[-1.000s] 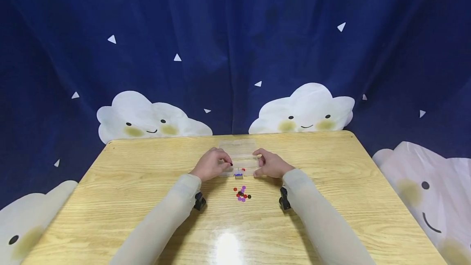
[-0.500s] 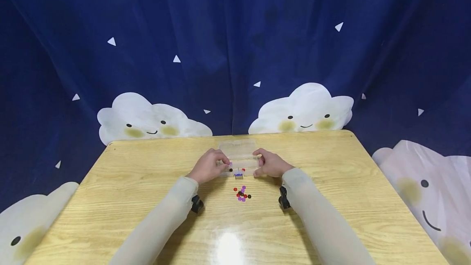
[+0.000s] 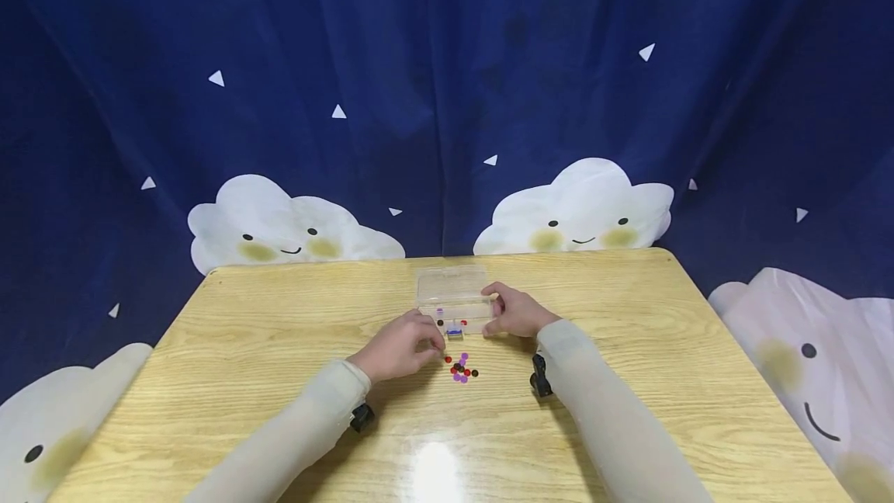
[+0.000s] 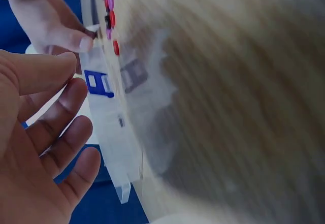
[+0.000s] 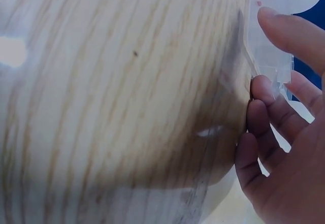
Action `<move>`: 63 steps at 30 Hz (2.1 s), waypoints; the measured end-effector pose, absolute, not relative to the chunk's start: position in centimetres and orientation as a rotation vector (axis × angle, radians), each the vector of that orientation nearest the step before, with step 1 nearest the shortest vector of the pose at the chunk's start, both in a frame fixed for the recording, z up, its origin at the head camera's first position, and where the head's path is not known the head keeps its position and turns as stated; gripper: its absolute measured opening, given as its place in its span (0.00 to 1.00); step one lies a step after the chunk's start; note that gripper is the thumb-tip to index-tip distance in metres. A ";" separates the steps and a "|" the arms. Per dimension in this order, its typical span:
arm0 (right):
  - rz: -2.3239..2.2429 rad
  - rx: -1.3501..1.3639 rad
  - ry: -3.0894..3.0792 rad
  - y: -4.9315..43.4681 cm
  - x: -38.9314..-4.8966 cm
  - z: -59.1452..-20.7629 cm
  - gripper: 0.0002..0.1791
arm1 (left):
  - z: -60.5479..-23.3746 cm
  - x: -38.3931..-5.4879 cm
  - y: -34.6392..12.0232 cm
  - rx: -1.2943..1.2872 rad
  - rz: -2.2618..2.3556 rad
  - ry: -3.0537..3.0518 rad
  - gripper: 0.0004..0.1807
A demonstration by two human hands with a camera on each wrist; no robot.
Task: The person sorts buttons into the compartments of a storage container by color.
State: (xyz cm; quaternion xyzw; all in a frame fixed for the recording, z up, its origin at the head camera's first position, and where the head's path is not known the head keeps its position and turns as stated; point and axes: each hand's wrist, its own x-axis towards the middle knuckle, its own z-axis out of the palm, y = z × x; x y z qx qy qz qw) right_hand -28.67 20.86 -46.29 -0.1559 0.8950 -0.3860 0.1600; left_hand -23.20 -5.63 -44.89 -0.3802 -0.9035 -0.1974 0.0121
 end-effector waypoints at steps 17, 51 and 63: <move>-1.106 -0.439 2.551 20.8 -28.5 -46.1 0.39 | -45.8 -22.5 -4.2 -1.225 -0.695 -2.937 0.05; -1.100 -0.431 2.552 20.9 -28.6 -46.1 0.39 | -46.1 -22.2 -2.9 -1.361 -0.413 -2.879 0.02; -1.089 -0.437 2.568 20.8 -28.5 -46.1 0.39 | -46.1 -22.2 -2.9 -1.356 -0.272 -2.784 0.04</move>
